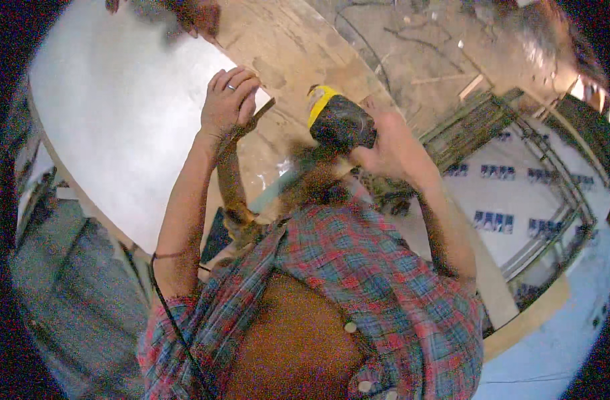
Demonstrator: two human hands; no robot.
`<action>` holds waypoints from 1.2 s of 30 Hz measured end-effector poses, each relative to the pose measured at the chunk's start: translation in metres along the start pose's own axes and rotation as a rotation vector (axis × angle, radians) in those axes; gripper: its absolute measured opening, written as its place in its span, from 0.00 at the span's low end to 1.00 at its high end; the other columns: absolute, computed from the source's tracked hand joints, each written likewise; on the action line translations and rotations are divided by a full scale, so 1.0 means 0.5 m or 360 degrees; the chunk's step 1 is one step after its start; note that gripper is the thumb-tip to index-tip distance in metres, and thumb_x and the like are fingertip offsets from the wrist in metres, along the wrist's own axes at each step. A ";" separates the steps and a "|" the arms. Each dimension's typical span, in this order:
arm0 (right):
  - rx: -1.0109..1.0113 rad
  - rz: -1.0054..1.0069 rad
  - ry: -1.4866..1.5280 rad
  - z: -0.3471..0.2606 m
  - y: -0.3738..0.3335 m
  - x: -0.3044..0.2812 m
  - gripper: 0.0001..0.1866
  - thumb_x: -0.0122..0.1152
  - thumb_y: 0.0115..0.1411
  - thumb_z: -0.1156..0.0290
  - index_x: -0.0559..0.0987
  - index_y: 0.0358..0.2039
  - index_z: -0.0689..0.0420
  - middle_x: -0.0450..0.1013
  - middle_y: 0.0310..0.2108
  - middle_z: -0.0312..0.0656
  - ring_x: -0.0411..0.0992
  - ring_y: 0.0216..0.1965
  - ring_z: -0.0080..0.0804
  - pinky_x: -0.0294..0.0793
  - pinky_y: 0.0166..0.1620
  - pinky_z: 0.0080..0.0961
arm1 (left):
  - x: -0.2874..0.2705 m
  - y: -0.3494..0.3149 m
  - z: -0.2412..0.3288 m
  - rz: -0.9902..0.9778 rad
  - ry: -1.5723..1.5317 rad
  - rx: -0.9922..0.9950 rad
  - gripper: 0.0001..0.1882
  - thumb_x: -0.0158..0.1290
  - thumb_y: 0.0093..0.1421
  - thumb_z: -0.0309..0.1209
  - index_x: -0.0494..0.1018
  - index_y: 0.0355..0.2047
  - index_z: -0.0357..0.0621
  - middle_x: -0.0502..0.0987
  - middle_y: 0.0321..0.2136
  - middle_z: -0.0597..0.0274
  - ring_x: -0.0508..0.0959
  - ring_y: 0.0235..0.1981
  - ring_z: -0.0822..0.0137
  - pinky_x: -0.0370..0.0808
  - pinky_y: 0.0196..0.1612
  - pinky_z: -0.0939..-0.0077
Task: The person uses a pneumatic brad nailer to fasten a sheet of plywood to a wooden frame on a workbench while another person helps hold the board in place.
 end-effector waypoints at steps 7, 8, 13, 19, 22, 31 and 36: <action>0.0007 -0.0369 -0.0294 -0.126 0.107 -0.014 0.19 0.66 0.48 0.70 0.79 0.41 0.62 0.79 0.31 0.48 0.78 0.33 0.34 0.76 0.41 0.32 | 0.007 -0.031 -0.015 -0.0044 -0.0030 -0.0134 0.18 0.49 0.62 0.32 0.71 0.53 0.53 0.72 0.56 0.68 0.65 0.64 0.64 0.54 0.71 0.55; 0.0112 -0.0451 -0.0344 -0.124 0.128 -0.007 0.18 0.65 0.48 0.70 0.79 0.40 0.63 0.79 0.29 0.47 0.78 0.32 0.34 0.76 0.40 0.33 | 0.018 -0.037 -0.018 -0.0022 -0.0019 -0.0131 0.18 0.48 0.63 0.33 0.71 0.54 0.52 0.71 0.58 0.67 0.63 0.66 0.65 0.53 0.71 0.55; -0.0053 -0.0468 -0.0347 -0.070 0.169 0.023 0.12 0.63 0.52 0.71 0.79 0.35 0.64 0.76 0.22 0.43 0.74 0.25 0.28 0.75 0.31 0.30 | 0.043 -0.036 -0.021 -0.0086 0.0002 -0.0099 0.20 0.46 0.66 0.35 0.70 0.57 0.49 0.67 0.63 0.64 0.60 0.69 0.66 0.51 0.73 0.58; 0.0017 -0.0518 -0.0201 -0.102 0.177 0.039 0.17 0.63 0.51 0.75 0.78 0.43 0.62 0.78 0.32 0.41 0.76 0.32 0.24 0.77 0.35 0.27 | 0.029 -0.043 -0.012 -0.0136 -0.0076 -0.0137 0.20 0.48 0.66 0.34 0.69 0.57 0.46 0.64 0.66 0.64 0.57 0.70 0.65 0.49 0.74 0.57; 0.0017 -0.0634 -0.0337 -0.147 0.185 0.046 0.21 0.64 0.51 0.75 0.77 0.47 0.61 0.79 0.37 0.41 0.76 0.36 0.26 0.77 0.40 0.29 | 0.054 -0.057 -0.023 -0.0020 -0.0032 -0.0123 0.19 0.50 0.64 0.34 0.70 0.56 0.48 0.67 0.63 0.64 0.59 0.69 0.67 0.51 0.74 0.59; 0.0154 -0.0626 -0.0634 -0.157 0.189 0.030 0.19 0.64 0.52 0.74 0.78 0.47 0.61 0.80 0.36 0.41 0.76 0.35 0.29 0.77 0.41 0.32 | 0.041 -0.041 -0.015 -0.0169 -0.0052 -0.0136 0.22 0.48 0.66 0.33 0.68 0.60 0.46 0.64 0.66 0.62 0.57 0.70 0.66 0.48 0.74 0.58; -0.0006 -0.0651 -0.0553 -0.156 0.190 0.034 0.17 0.65 0.53 0.70 0.79 0.43 0.61 0.79 0.31 0.42 0.76 0.30 0.30 0.77 0.37 0.33 | 0.029 -0.040 -0.014 -0.0156 -0.0077 -0.0133 0.22 0.48 0.65 0.33 0.69 0.59 0.46 0.66 0.65 0.62 0.58 0.70 0.66 0.49 0.74 0.58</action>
Point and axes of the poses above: each hand's wrist, its own y-axis towards the middle knuckle, its own x-axis out of the palm, z = x × y, the point moved 1 cm from there along y, towards the middle knuckle
